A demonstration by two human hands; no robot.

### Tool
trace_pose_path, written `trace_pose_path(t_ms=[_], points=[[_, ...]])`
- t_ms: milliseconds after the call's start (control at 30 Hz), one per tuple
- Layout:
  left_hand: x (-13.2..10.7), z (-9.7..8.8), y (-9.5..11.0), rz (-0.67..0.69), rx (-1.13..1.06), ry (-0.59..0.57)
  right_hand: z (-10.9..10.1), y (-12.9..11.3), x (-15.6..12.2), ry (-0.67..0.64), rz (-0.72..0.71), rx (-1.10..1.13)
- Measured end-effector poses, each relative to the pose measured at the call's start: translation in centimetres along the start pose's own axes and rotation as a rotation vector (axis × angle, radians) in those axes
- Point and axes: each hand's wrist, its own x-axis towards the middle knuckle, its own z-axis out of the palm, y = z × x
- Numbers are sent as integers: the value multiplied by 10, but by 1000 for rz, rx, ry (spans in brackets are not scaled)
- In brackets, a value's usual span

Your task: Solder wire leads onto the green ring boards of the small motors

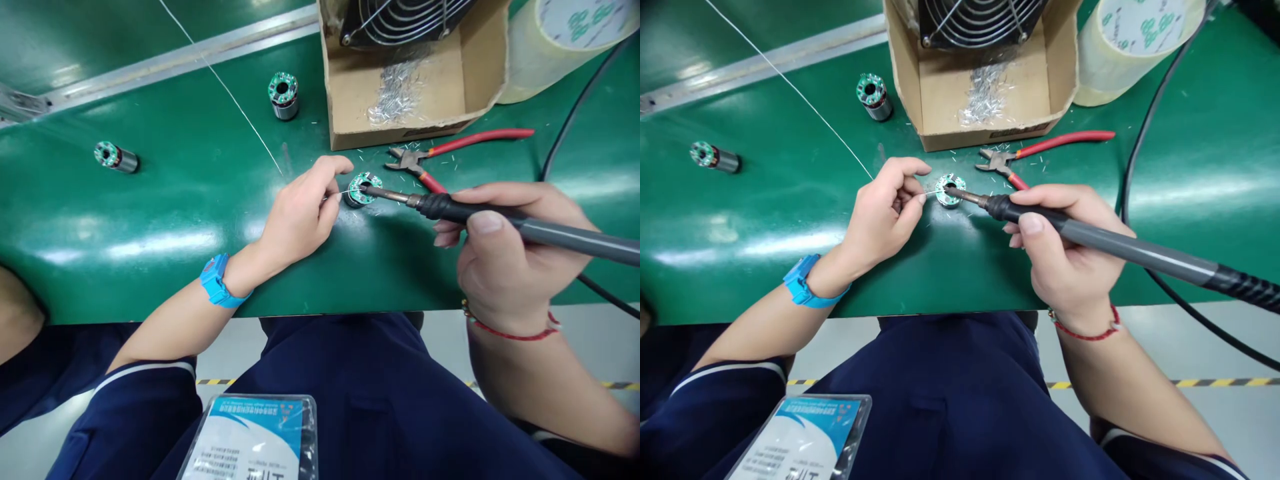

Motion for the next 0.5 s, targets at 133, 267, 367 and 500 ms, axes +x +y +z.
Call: trace_pose_path(t_ms=[133,267,367,500], points=[[1,0,2,-7,12,-14,-1,-3,-2,19,6,-60],[1,-1,3,1,42,-10,0,-4,-3,16,-3,-69],[1,-1,3,1,60,-3,2,-6,-2,28,2,-71],[2,0,3,29,91,0,4,-8,-3,19,-25,-70]])
